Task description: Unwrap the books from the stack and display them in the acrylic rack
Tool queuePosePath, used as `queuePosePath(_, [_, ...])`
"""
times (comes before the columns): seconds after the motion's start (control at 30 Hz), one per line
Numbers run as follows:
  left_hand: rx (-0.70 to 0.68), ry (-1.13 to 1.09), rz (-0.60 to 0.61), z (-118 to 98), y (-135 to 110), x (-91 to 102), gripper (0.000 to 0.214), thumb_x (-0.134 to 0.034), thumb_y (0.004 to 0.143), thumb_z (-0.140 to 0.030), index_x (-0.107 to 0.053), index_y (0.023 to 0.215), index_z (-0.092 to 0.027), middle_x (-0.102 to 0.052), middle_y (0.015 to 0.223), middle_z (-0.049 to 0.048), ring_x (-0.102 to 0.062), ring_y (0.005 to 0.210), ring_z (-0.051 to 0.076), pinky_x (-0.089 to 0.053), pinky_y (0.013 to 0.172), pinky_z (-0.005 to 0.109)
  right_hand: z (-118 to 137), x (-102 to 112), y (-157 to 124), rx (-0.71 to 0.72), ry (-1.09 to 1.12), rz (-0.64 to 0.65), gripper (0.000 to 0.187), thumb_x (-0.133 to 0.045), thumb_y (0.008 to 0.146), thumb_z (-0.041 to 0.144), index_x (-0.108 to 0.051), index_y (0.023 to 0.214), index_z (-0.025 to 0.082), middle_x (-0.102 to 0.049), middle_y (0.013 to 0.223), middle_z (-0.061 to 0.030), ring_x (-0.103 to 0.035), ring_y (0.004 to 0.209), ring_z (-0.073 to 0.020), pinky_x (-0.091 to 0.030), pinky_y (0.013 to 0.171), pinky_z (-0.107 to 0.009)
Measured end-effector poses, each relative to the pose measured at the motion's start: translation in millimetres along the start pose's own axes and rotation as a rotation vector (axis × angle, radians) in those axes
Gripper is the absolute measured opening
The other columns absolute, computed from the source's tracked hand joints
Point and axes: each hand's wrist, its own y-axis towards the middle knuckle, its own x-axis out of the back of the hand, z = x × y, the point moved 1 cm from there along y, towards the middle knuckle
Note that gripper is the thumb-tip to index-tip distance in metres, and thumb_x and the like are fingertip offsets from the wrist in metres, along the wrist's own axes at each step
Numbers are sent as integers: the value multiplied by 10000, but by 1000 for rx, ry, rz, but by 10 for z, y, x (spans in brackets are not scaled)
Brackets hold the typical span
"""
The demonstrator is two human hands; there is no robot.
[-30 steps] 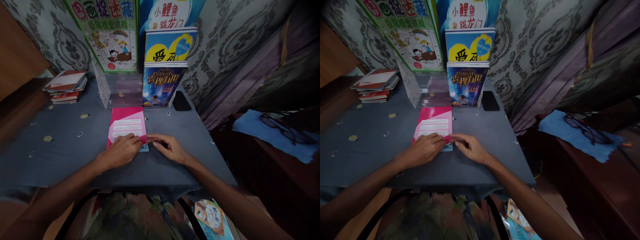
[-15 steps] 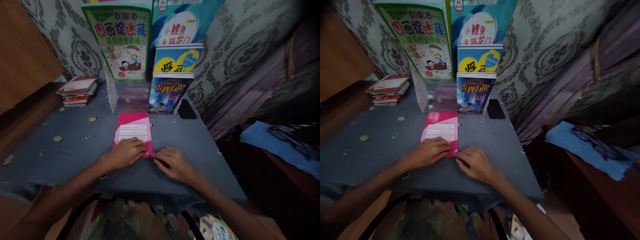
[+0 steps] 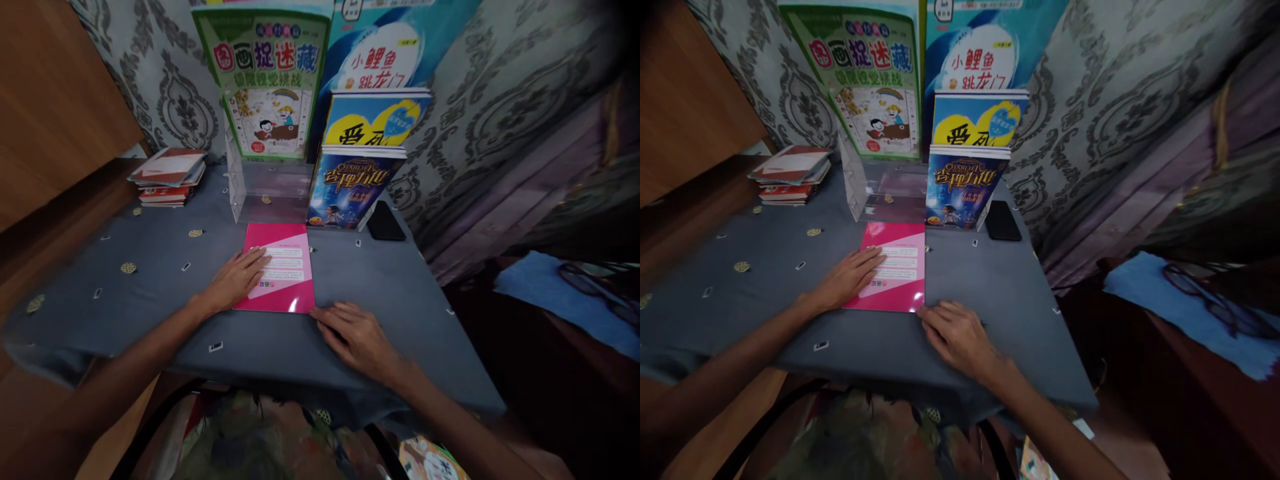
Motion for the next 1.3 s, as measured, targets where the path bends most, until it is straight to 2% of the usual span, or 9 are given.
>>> queuePosePath(0.2, [44,27,-115,12,-14,-62,440,-365,1028,-328,-539,1410,-195,-473,1522,128,-400,1432,275,-355,1162,505,56,21,66,50,3,-13,242,-466,986,184,-680,1100,178,-723,828,-63,-629,804,-203,-491,730,-351])
queuePosePath(0.33, [112,68,-197,19,-39,-104,464,-410,1010,-389,-548,1401,-181,-481,1500,163,-406,1420,315,-379,1138,518,74,45,98,30,58,-23,231,-470,982,178,-678,1084,179,-715,855,-65,-614,843,-208,-479,750,-361])
queuePosePath(0.43, [163,79,-205,17,-46,-108,477,-425,1000,-407,-546,1400,-177,-483,1489,174,-411,1412,334,-386,1124,531,62,36,140,-5,99,-14,228,-472,980,186,-683,1066,188,-720,897,-72,-615,878,-220,-483,780,-382])
queuePosePath(0.53, [158,59,-187,24,-42,-96,478,-417,1002,-407,-533,1407,-181,-468,1497,175,-402,1415,335,-388,1118,532,11,-9,224,-50,94,9,230,-481,977,191,-685,1083,185,-728,1025,-99,-619,961,-238,-489,840,-409])
queuePosePath(0.67, [131,26,-189,49,-29,-75,470,-402,1006,-407,-533,1400,-187,-460,1498,174,-440,1379,327,-393,1111,537,-169,-112,417,-106,60,26,254,-488,981,223,-681,1143,187,-703,1194,-122,-606,1097,-264,-486,922,-445])
queuePosePath(0.87, [127,41,-157,65,-12,-69,476,-432,996,-419,-535,1398,-185,-481,1479,178,-482,1350,327,-390,1121,524,-626,-270,861,-195,-14,64,343,-477,974,258,-641,1259,160,-616,1369,-150,-535,1281,-283,-448,1038,-478])
queuePosePath(0.97, [124,38,-157,79,-16,-74,480,-430,997,-424,-533,1401,-184,-468,1492,187,-479,1355,333,-392,1119,527,-722,-307,1016,-231,-92,104,403,-497,959,254,-600,1329,133,-583,1414,-164,-517,1324,-281,-405,1102,-469])
queuePosePath(1.07, [95,27,-138,122,-19,-43,484,-413,1002,-434,-532,1400,-186,-465,1497,186,-496,1339,326,-409,1107,521,-629,-287,1011,-238,-159,141,441,-515,966,315,-582,1356,121,-586,1412,-171,-520,1323,-299,-387,1117,-476])
queuePosePath(1.3, [-11,-54,-4,282,61,107,481,-411,1003,-424,-525,1405,-186,-472,1509,163,-451,1397,286,-404,1128,457,-71,-125,679,-175,-169,172,459,-567,957,427,-609,1317,146,-630,1341,-174,-545,1245,-321,-357,1089,-522])
